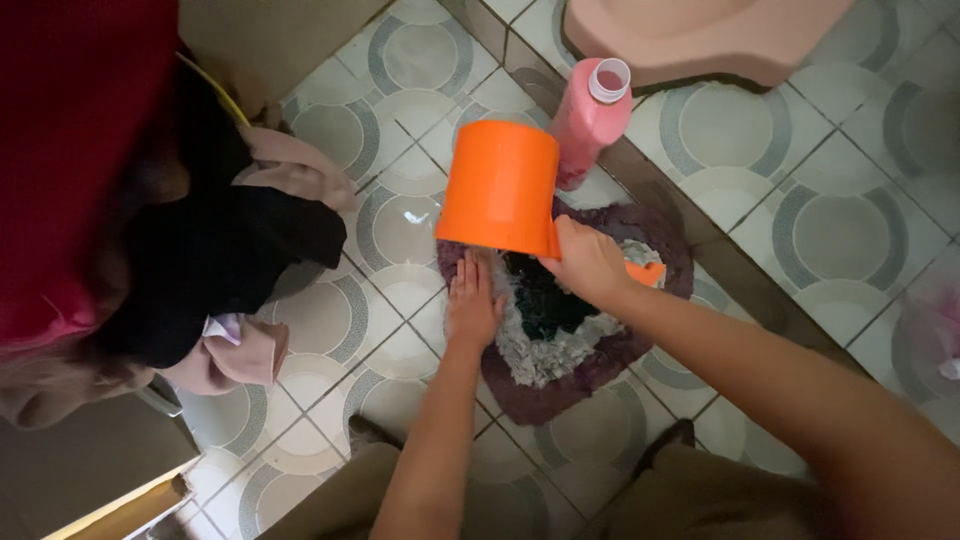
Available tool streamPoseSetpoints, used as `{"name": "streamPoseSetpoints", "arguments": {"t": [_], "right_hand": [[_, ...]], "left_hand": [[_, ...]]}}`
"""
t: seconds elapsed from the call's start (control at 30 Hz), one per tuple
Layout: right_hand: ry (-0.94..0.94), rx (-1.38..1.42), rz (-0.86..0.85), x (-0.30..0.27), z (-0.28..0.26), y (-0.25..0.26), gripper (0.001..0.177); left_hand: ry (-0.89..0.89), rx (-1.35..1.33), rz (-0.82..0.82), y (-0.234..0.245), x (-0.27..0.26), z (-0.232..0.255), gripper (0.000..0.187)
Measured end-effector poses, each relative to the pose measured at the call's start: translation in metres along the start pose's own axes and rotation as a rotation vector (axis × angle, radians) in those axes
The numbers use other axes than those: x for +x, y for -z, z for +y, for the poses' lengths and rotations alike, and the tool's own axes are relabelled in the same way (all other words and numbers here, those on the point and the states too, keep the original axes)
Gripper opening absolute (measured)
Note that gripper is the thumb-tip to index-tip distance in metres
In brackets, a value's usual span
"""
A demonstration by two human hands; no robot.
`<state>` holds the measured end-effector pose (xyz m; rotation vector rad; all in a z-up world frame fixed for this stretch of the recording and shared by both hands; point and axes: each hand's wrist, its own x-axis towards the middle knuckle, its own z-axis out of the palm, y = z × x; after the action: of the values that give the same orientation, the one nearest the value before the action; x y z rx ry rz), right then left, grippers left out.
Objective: Washing a heart-shaped rug on a bathroom floor using detergent and water.
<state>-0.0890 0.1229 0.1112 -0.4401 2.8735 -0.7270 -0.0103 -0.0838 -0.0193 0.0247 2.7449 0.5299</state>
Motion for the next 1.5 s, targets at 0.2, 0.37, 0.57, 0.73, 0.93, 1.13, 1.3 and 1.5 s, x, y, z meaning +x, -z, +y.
{"name": "streamPoseSetpoints", "arguments": {"t": [0.2,0.37,0.57,0.73,0.93,1.13,1.3,1.5], "right_hand": [[0.097,-0.064,-0.049,-0.029,0.021,0.004,0.046],[-0.091,-0.046,-0.026,-0.052,0.026,-0.006,0.046],[-0.239,0.048,-0.1,-0.072,0.023,0.0,0.049],[-0.369,0.192,-0.086,-0.09,0.02,-0.002,0.051],[-0.42,0.198,-0.097,-0.102,0.024,0.0,0.052],[-0.512,0.334,-0.006,-0.109,0.016,0.007,0.049],[-0.56,0.433,0.087,-0.113,0.03,-0.002,0.048],[-0.695,0.417,0.233,-0.119,0.056,-0.012,0.049]], "left_hand": [[-0.029,0.243,-0.063,-0.028,0.002,-0.001,0.084],[0.006,0.016,0.052,-0.013,-0.03,0.026,0.088],[0.015,0.057,0.036,-0.018,-0.035,0.046,0.086],[0.061,-0.083,0.086,-0.032,-0.044,0.059,0.085],[0.081,-0.092,0.133,-0.051,-0.061,0.069,0.085],[0.053,0.022,0.086,-0.054,-0.06,0.072,0.088],[0.034,-0.077,0.154,-0.049,-0.055,0.085,0.085],[0.047,-0.339,0.261,-0.054,-0.037,0.124,0.081]]}}
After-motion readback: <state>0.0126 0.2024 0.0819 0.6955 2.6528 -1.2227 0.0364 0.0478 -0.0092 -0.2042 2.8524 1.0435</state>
